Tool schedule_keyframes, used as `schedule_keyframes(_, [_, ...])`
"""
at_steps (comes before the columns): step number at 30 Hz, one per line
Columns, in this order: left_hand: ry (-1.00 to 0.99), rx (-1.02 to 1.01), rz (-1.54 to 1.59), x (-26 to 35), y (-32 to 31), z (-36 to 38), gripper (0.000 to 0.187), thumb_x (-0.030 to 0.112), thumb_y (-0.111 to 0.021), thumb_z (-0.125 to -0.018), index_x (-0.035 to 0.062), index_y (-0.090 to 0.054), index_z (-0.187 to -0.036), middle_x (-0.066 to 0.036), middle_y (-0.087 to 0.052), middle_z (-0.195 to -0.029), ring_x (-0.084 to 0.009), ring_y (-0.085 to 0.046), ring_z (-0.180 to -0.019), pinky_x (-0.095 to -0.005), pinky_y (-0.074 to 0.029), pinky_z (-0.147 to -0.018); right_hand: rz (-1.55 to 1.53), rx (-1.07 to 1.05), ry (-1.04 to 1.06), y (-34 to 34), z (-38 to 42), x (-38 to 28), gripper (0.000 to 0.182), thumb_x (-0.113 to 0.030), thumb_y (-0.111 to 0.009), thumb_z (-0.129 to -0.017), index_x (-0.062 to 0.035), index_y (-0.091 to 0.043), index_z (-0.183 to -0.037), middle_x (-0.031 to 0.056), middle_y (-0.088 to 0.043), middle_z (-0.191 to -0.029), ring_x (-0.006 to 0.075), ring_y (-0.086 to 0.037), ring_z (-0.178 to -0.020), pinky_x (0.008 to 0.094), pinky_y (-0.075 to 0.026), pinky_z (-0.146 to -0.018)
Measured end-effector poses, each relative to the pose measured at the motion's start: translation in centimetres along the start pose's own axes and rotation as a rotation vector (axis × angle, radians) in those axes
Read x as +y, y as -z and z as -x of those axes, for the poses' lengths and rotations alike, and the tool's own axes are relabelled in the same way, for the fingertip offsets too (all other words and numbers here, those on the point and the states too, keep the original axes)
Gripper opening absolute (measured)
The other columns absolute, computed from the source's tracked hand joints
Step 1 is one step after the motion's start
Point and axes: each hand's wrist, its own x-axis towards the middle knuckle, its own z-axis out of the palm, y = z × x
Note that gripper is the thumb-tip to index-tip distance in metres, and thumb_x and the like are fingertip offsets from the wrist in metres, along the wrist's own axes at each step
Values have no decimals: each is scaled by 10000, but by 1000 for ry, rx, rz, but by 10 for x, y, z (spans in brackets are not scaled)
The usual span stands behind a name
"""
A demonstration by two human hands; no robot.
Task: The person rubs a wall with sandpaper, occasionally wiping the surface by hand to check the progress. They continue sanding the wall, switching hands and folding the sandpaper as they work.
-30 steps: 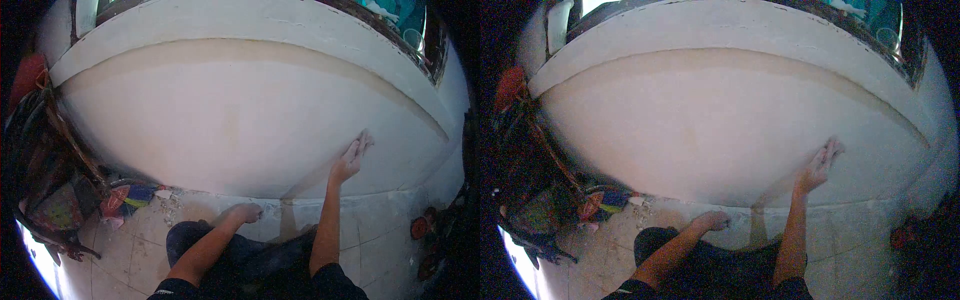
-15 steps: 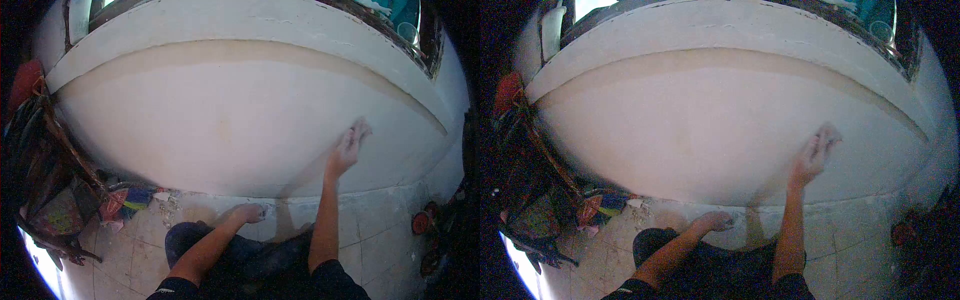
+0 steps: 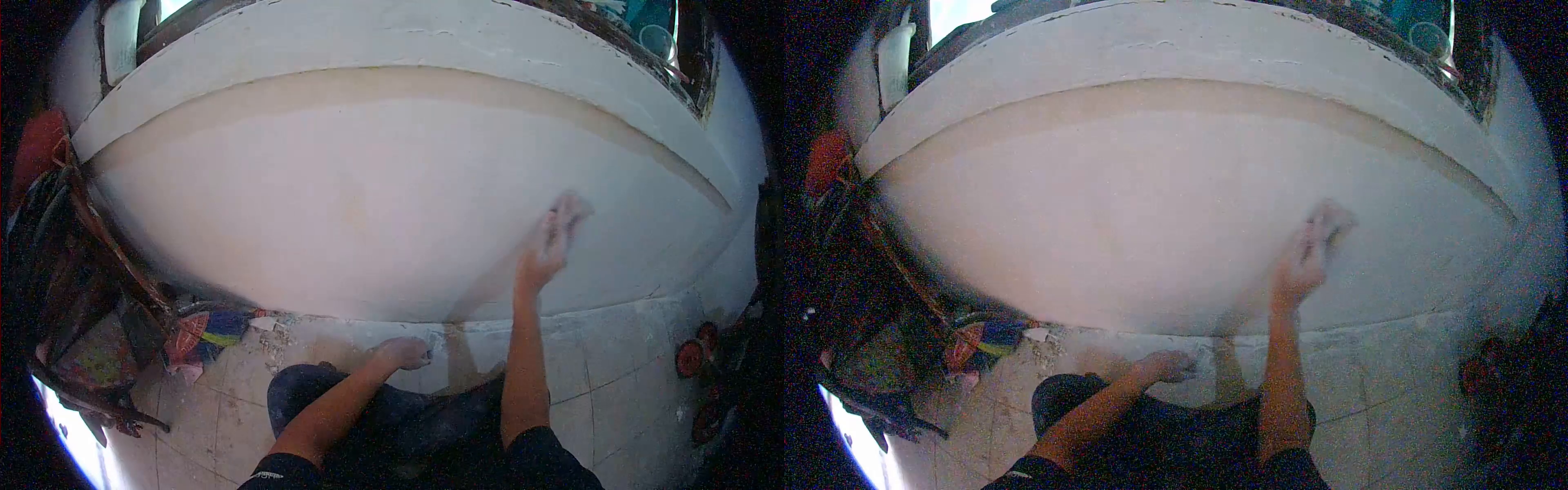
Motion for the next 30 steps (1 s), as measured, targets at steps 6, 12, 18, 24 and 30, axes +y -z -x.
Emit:
schedule_keyframes(6, [15,-52,-101,13,7,12,369,384,-573,-963,97,-678,-1171,-176,-676,-1202,-365,-644,-1120,-516,-512,-961,146,-421,267,1,70,18,423,-175,-508,-1058,-43,-539,-1458,188,-446,-1560,407,-223,-1530,536,-252,-1217])
schedule_keyframes(12, [85,-63,1,20,13,11,374,397,-588,-949,102,-659,-1168,-175,-679,-1195,-368,-645,-1112,-510,-515,-950,-5,13,-51,0,7,12,554,-74,-602,-948,-113,-521,-1495,168,-416,-1588,421,-230,-1528,495,-287,-1200])
schedule_keyframes(18, [56,-72,27,26,19,20,385,419,-585,-956,115,-652,-1182,-166,-672,-1211,-368,-637,-1129,-521,-512,-954,145,-456,307,-3,52,16,419,-159,-517,-1044,-48,-557,-1446,148,-483,-1544,367,-261,-1526,466,-255,-1225])
schedule_keyframes(24, [0,-91,48,12,1,5,386,411,-566,-974,134,-640,-1232,-151,-661,-1248,-360,-630,-1149,-524,-504,-968,-82,-38,50,5,10,23,498,-30,-565,-934,-101,-598,-1426,184,-482,-1537,377,-238,-1535,477,-227,-1237])
schedule_keyframes(30, [108,-123,-32,3,-13,-1,360,402,-587,-966,147,-651,-1212,-129,-669,-1225,-344,-628,-1158,-514,-500,-988,72,-408,232,-6,76,17,506,4,-554,-936,-77,-583,-1435,165,-474,-1549,374,-242,-1535,480,-231,-1235])
